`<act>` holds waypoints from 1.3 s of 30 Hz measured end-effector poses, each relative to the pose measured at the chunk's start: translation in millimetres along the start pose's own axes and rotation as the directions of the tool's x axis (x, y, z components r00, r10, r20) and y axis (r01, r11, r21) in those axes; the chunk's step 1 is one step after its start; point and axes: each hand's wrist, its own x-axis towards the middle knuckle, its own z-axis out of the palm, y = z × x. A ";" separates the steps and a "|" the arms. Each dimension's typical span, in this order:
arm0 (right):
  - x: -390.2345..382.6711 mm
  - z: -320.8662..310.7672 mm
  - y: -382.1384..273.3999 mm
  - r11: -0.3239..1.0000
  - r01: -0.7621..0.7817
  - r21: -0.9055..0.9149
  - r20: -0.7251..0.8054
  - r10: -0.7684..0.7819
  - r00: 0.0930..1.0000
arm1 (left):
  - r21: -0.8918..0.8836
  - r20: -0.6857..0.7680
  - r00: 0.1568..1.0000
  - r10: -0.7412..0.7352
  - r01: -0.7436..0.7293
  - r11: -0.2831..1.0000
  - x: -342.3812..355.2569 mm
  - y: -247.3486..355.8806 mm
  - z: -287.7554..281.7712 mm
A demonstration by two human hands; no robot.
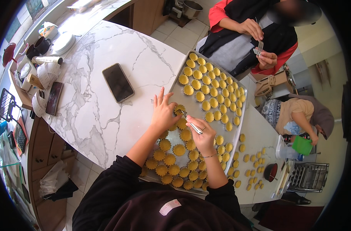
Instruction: The person uses a fork to poke holes in the bottom of small pastry shells on a tray while another person places more shells onto the tray.
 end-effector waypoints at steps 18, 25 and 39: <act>-19.4 -24.7 -8.2 0.984 -0.090 0.156 -0.243 0.127 0.962 | -0.006 -0.033 0.999 0.019 -0.019 1.000 -2.3 -2.5 -1.4; -45.4 -52.2 -6.1 0.961 -0.225 0.162 -0.341 0.268 0.901 | 0.094 -0.001 0.999 -0.040 0.040 0.995 2.9 12.3 -31.4; -52.1 -59.1 -4.9 0.938 -0.284 0.198 -0.401 0.342 0.850 | 0.331 0.221 0.952 0.212 -0.277 0.902 104.7 9.1 13.1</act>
